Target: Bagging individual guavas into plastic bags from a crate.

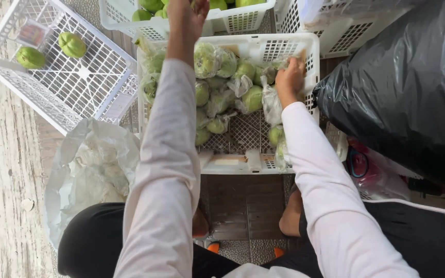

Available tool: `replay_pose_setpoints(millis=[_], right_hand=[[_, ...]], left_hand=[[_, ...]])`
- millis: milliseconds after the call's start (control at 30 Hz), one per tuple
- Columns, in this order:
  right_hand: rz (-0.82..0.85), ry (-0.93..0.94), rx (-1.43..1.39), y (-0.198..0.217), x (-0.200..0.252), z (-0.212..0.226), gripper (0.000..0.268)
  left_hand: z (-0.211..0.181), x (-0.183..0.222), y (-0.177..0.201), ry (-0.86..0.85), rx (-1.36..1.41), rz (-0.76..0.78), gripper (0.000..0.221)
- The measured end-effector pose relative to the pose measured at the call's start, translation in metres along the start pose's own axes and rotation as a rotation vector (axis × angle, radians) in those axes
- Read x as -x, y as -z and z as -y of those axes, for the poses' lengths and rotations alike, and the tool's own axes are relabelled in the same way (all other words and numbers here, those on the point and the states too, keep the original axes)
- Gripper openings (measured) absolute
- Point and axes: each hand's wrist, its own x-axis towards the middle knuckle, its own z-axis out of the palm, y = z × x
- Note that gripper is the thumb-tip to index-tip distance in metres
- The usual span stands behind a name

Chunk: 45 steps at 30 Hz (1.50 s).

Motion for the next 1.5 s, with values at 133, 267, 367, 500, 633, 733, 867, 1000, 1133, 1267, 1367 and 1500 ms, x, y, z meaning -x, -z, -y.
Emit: replay_pose_setpoints(millis=[133,267,367,500,633,733,867,1000,1133,1267,1367,1500], right_hand=[[-0.222,0.257,-0.189,0.004,-0.003,-0.001,0.011],[0.019,0.005,-0.179,0.028,-0.004,0.017,0.079],[-0.084,0.045,-0.1,-0.034,-0.039,-0.017,0.016],[-0.058,0.033,-0.217,-0.014,-0.032,-0.023,0.02],[0.148,0.218,-0.951,0.089,0.033,0.007,0.016],[0.405,0.184,-1.201,0.132,0.069,0.029,0.003],[0.476,0.295,-1.319,0.162,0.099,0.048,0.013],[0.54,0.46,-1.107,0.196,0.139,0.062,0.043],[0.287,0.639,-0.613,0.158,0.171,0.072,0.038],[0.069,0.42,-0.594,0.122,0.182,0.073,0.029],[0.056,-0.31,-1.114,0.046,0.149,0.041,0.034],[0.166,-0.544,-1.25,0.057,0.135,0.034,0.053]], left_hand=[[0.02,0.104,-0.014,0.078,-0.261,0.152,0.005],[0.06,0.171,0.0,0.256,-0.466,0.096,0.021],[0.087,0.197,0.023,0.196,-0.473,0.051,0.024],[0.076,0.225,0.051,0.129,-0.56,0.086,0.022],[0.078,0.225,0.043,-0.148,-1.055,0.25,0.035],[0.077,0.242,0.029,-0.314,-1.345,0.317,0.062],[0.09,0.246,0.04,-0.546,-1.3,0.139,0.012],[0.066,0.274,0.025,-0.53,-1.11,0.135,0.015],[0.063,0.286,0.012,-0.515,-0.771,0.075,0.012],[0.061,0.299,0.0,-0.619,-0.785,-0.042,0.023],[0.053,0.316,-0.047,-0.652,-0.623,0.013,0.025],[0.041,0.29,-0.032,-0.442,-0.345,-0.053,0.025]])
